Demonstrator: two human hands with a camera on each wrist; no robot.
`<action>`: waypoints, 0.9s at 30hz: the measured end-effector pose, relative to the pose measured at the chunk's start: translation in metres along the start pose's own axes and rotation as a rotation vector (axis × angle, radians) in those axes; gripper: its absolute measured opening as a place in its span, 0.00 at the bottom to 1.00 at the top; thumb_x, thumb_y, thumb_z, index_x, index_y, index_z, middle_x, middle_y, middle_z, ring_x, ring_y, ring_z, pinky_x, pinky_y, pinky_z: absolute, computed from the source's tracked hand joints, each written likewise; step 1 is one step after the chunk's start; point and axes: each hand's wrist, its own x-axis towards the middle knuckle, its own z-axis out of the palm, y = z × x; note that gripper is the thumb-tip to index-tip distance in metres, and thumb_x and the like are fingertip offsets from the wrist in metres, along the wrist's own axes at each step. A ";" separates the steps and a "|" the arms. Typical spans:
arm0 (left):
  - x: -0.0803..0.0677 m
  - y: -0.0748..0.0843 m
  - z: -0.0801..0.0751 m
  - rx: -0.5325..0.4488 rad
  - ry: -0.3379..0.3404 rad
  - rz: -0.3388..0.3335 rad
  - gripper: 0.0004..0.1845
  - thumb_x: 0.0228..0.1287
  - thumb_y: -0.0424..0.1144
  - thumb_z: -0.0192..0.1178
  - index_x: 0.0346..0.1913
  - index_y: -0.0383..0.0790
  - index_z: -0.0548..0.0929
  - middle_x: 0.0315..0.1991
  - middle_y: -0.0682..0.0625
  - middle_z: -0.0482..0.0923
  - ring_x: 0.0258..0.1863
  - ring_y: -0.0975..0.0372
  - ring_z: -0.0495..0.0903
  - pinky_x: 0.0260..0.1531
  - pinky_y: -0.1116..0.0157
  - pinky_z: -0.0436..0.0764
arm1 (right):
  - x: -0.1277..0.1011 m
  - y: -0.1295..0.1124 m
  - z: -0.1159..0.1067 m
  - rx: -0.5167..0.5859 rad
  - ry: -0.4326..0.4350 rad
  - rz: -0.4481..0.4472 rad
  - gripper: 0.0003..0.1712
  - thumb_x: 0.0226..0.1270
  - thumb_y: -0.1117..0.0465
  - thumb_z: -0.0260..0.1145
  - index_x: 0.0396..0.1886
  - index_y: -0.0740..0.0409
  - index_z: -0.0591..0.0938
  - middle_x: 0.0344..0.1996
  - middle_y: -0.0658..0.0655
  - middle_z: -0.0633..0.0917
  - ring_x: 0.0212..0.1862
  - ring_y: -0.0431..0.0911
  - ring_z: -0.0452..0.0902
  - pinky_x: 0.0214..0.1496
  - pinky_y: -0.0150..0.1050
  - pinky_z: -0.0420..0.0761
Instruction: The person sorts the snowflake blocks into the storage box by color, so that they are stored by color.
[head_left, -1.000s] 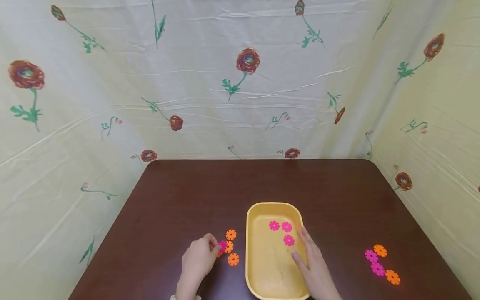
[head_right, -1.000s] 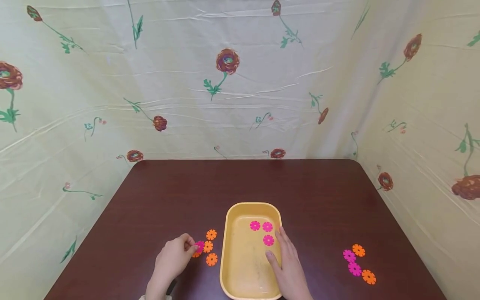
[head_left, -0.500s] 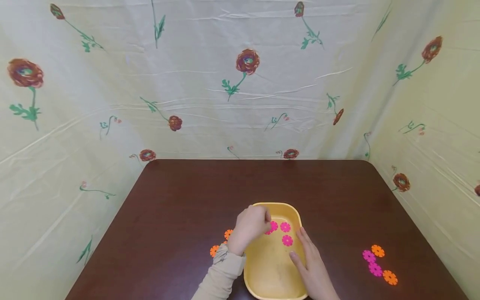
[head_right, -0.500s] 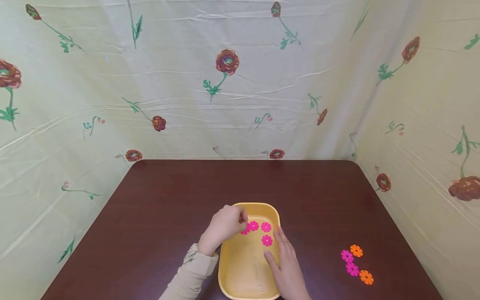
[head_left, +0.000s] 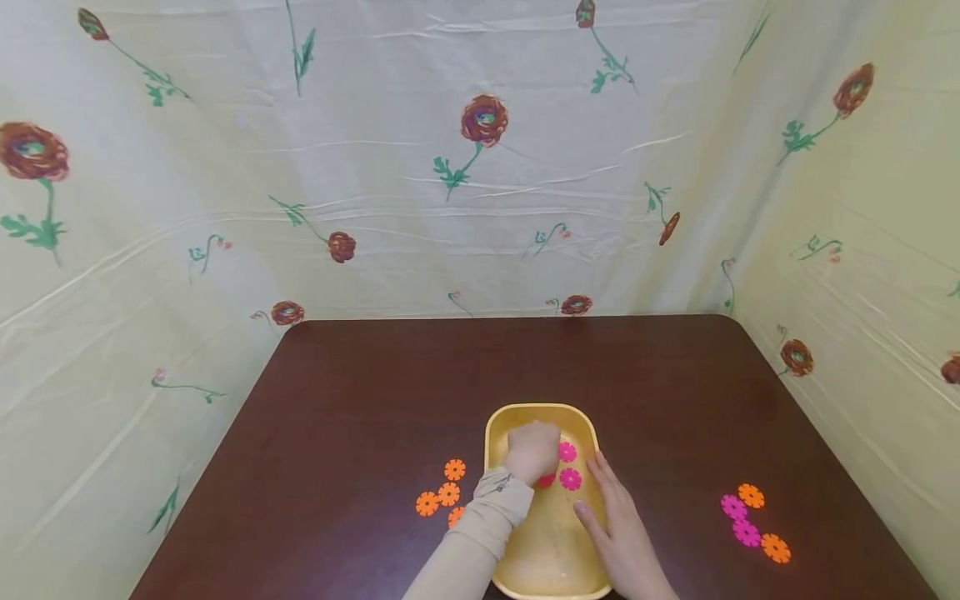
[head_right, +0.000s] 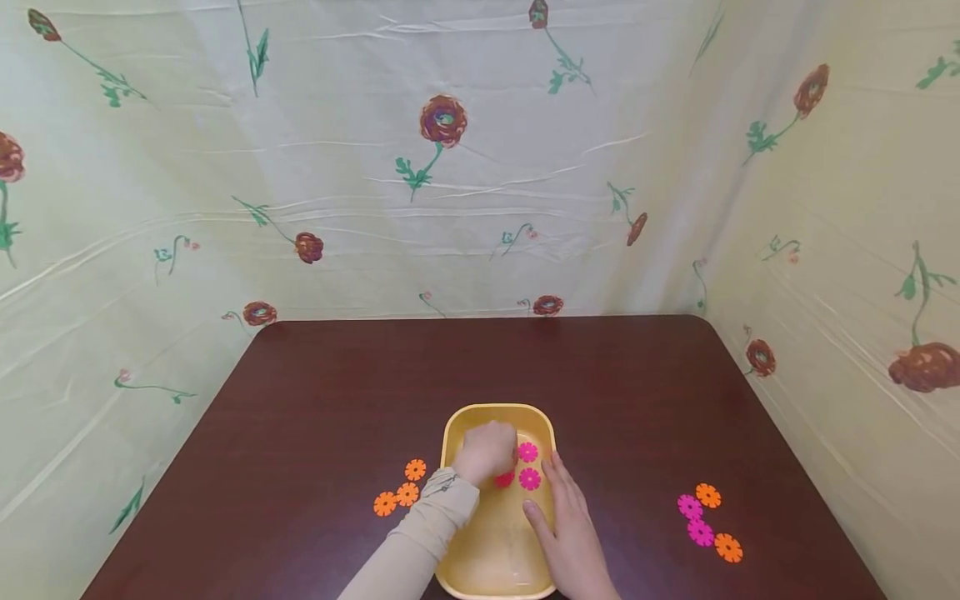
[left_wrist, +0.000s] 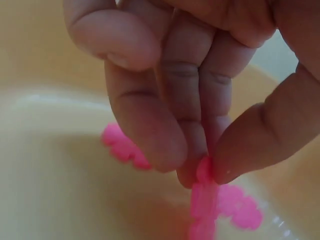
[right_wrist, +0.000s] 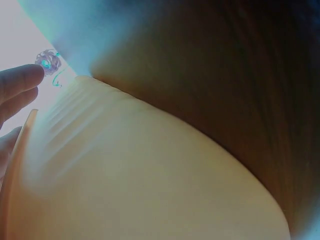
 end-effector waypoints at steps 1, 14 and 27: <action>0.000 0.000 0.003 0.000 0.001 -0.002 0.03 0.50 0.36 0.64 0.26 0.45 0.80 0.26 0.52 0.79 0.24 0.62 0.76 0.23 0.60 0.75 | 0.000 0.000 0.000 -0.001 0.001 -0.002 0.32 0.64 0.58 0.60 0.66 0.62 0.63 0.68 0.58 0.59 0.65 0.59 0.56 0.59 0.14 0.38; 0.003 -0.006 0.021 0.014 0.154 0.041 0.06 0.47 0.38 0.66 0.20 0.46 0.79 0.22 0.52 0.78 0.18 0.61 0.74 0.15 0.62 0.71 | 0.000 0.003 0.001 -0.013 0.016 -0.023 0.32 0.63 0.60 0.61 0.65 0.63 0.64 0.68 0.59 0.60 0.65 0.59 0.58 0.59 0.15 0.39; -0.029 -0.027 -0.021 -0.101 0.413 0.096 0.04 0.48 0.42 0.67 0.22 0.50 0.82 0.20 0.57 0.79 0.19 0.63 0.76 0.17 0.66 0.71 | 0.000 0.001 0.001 -0.009 -0.012 0.010 0.32 0.64 0.59 0.60 0.66 0.62 0.63 0.69 0.57 0.59 0.66 0.57 0.56 0.59 0.15 0.38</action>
